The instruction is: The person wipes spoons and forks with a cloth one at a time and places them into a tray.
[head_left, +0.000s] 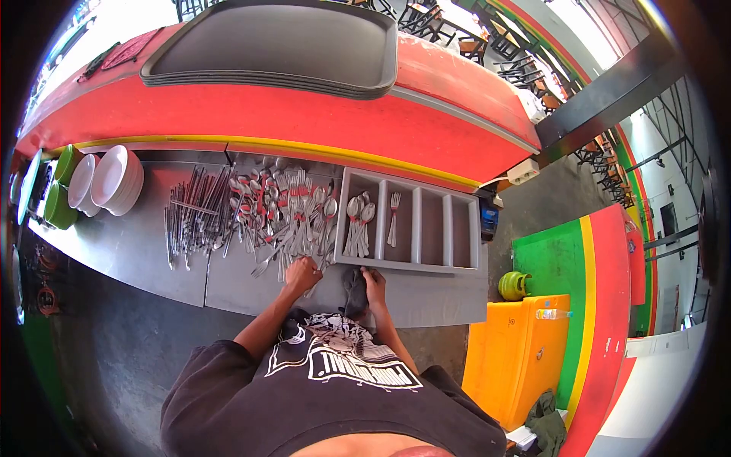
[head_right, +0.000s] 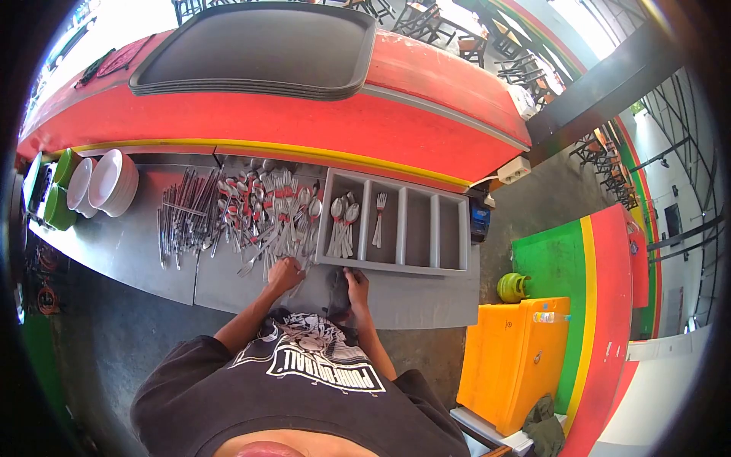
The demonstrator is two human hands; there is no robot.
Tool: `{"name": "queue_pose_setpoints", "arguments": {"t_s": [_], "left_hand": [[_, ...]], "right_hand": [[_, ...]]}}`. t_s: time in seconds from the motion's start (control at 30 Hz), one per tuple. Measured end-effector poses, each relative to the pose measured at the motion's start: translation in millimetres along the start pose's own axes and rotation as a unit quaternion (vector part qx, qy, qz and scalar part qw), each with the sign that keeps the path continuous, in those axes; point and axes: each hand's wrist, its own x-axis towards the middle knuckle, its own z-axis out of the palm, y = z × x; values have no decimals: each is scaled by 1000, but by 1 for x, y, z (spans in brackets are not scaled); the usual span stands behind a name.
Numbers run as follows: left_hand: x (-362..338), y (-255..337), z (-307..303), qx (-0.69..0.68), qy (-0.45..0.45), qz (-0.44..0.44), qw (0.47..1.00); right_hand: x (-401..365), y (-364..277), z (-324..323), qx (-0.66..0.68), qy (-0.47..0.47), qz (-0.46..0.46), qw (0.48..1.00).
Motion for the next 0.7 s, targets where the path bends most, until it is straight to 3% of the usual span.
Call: {"name": "queue_pose_setpoints", "arguments": {"t_s": [0.13,0.23,0.33,0.53,0.7], "left_hand": [[2,-3,3,7,-53,1,999],[1,-7,11,26,-43,5,999],[1,-16,14,-20,-38,79,996],[-18,-14,-1,-278,-152,45,947],[-31,-5,-11,-410,-127,35,903]], "right_hand": [[4,6,-4,-18,-1,12,1000],[0,0,-4,-12,-4,15,1000],[4,5,-2,-43,8,-4,999],[2,3,-1,3,1,-4,1000],[-7,-14,5,-26,12,2,1000]]}}
